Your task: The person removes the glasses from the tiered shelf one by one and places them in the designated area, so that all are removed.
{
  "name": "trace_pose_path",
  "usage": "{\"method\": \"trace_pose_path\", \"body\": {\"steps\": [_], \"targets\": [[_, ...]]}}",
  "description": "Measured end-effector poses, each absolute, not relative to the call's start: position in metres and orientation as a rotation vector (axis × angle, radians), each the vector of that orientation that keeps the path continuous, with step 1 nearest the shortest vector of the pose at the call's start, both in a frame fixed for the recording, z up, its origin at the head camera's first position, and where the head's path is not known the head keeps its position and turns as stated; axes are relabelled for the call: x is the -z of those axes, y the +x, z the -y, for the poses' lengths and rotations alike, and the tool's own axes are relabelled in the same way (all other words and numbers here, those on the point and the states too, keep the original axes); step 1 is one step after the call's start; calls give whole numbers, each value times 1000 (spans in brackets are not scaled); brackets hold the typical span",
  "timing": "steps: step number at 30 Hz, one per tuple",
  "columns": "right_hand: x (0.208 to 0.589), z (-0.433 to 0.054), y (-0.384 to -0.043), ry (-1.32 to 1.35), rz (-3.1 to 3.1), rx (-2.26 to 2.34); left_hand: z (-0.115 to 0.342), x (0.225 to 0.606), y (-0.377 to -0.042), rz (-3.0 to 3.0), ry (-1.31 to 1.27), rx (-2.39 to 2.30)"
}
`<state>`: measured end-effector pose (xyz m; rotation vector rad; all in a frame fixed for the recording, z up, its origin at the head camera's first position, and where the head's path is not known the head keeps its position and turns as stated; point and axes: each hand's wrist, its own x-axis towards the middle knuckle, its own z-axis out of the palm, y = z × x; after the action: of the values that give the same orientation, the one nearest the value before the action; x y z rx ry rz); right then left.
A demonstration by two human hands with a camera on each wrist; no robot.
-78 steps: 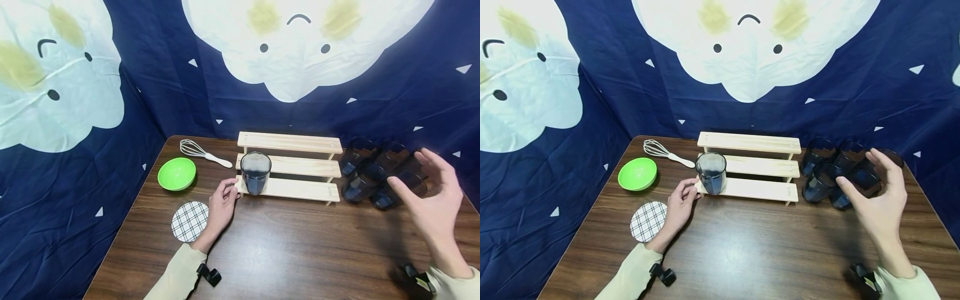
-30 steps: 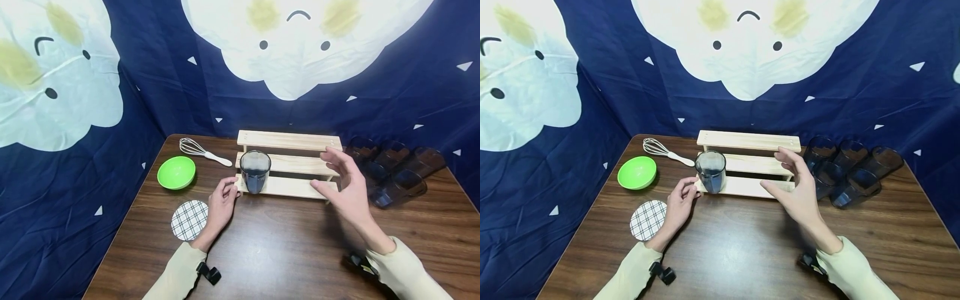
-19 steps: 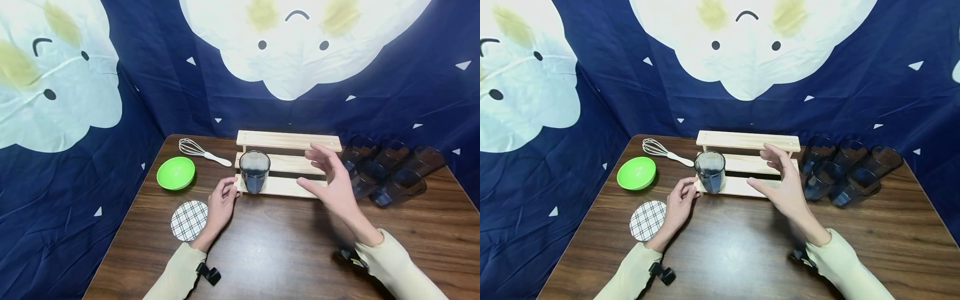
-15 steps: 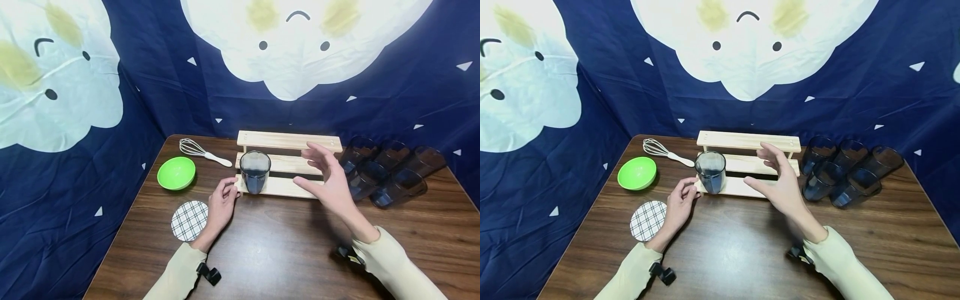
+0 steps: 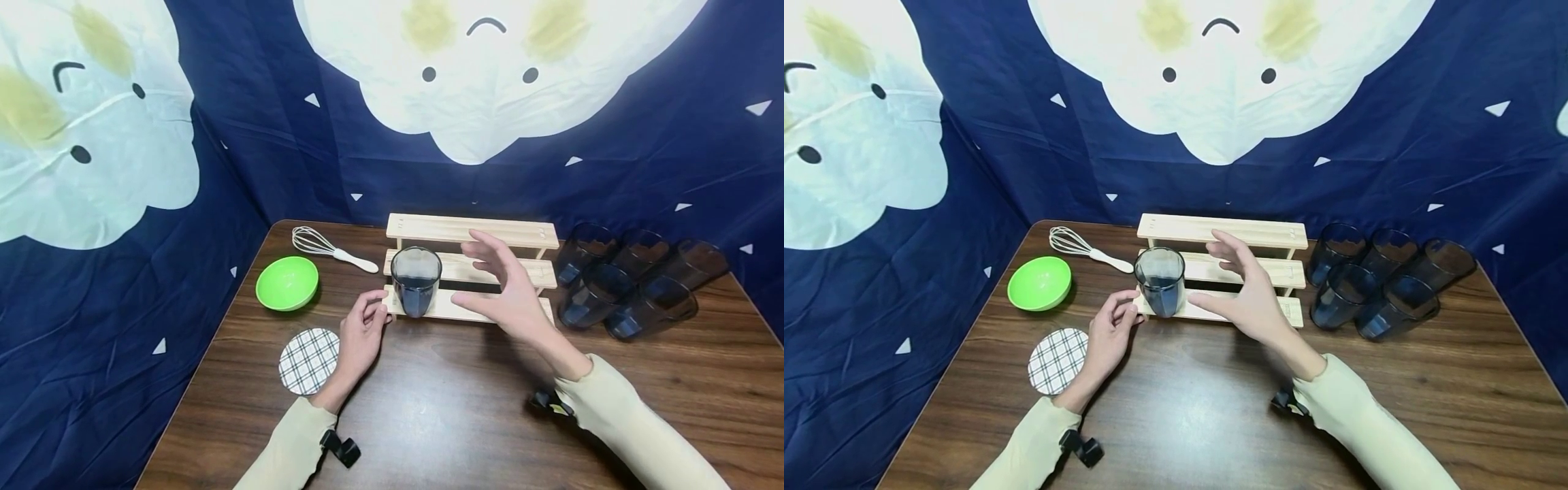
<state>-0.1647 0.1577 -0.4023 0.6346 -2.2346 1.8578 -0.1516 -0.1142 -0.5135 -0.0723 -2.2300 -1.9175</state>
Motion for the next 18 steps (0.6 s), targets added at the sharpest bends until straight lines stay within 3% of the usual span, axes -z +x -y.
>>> {"method": "trace_pose_path", "body": {"steps": [18], "targets": [[412,-113,-171,699,2427,-1701,115,514,-151,2228,-88,1915]]}}
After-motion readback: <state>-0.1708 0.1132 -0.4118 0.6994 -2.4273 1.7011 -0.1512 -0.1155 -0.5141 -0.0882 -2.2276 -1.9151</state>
